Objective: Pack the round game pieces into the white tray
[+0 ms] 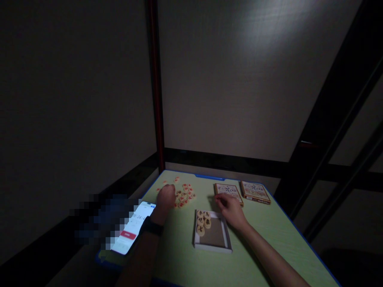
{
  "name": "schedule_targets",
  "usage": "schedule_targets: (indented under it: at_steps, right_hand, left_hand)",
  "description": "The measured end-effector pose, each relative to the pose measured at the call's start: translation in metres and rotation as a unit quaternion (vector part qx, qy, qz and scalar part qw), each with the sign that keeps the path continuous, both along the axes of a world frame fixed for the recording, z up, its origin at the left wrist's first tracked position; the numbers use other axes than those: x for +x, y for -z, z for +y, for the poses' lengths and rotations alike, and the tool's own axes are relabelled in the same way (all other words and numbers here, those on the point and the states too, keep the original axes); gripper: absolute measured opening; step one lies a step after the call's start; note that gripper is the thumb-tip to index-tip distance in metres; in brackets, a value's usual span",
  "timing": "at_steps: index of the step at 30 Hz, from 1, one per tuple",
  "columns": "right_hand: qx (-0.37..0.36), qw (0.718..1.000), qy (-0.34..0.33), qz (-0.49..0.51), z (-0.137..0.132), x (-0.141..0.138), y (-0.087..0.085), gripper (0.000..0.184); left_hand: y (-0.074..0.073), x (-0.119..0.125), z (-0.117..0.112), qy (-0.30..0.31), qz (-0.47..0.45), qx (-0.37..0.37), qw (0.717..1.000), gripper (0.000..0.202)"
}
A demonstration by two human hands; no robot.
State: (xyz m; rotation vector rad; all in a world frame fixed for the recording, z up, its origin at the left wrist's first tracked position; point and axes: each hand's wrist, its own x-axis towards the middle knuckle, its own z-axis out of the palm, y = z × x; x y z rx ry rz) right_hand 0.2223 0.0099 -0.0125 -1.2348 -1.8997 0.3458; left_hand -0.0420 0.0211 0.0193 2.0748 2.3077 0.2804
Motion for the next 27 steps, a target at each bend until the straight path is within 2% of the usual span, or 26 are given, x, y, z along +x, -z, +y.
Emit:
schedule_targets:
  at_steps: [7,9,11,14,18,21,27]
  right_hand:
    - [0.008,1.0,0.005,-0.01,0.005,0.003,0.01,0.028]
    - [0.013,1.0,0.01,-0.006,0.007,0.003,0.013,0.028]
    - [0.014,1.0,0.011,-0.004,0.007,0.003,0.015,0.029]
    - [0.013,1.0,0.007,-0.002,0.007,0.001,0.016,0.03]
    - [0.008,1.0,-0.002,0.001,0.006,-0.001,0.015,0.031]
    - [0.007,1.0,-0.006,-0.001,0.005,-0.002,0.015,0.032]
    - [-0.001,1.0,-0.01,-0.004,0.004,-0.003,0.014,0.032]
  left_hand:
    - [-0.014,-0.015,-0.001,-0.051,-0.069,0.078,0.993,0.03]
    - [-0.018,-0.019,0.0,-0.039,-0.091,0.101,0.99,0.031]
    - [-0.022,-0.019,0.002,0.004,-0.104,0.113,0.988,0.034]
    - [-0.028,-0.01,0.005,0.112,-0.069,0.07,0.989,0.034]
    - [-0.032,0.009,0.014,0.218,0.049,-0.019,0.974,0.03]
    - [-0.034,0.02,0.023,0.24,0.11,-0.06,0.963,0.029]
    - [-0.041,0.029,0.035,0.231,0.14,-0.089,0.959,0.023]
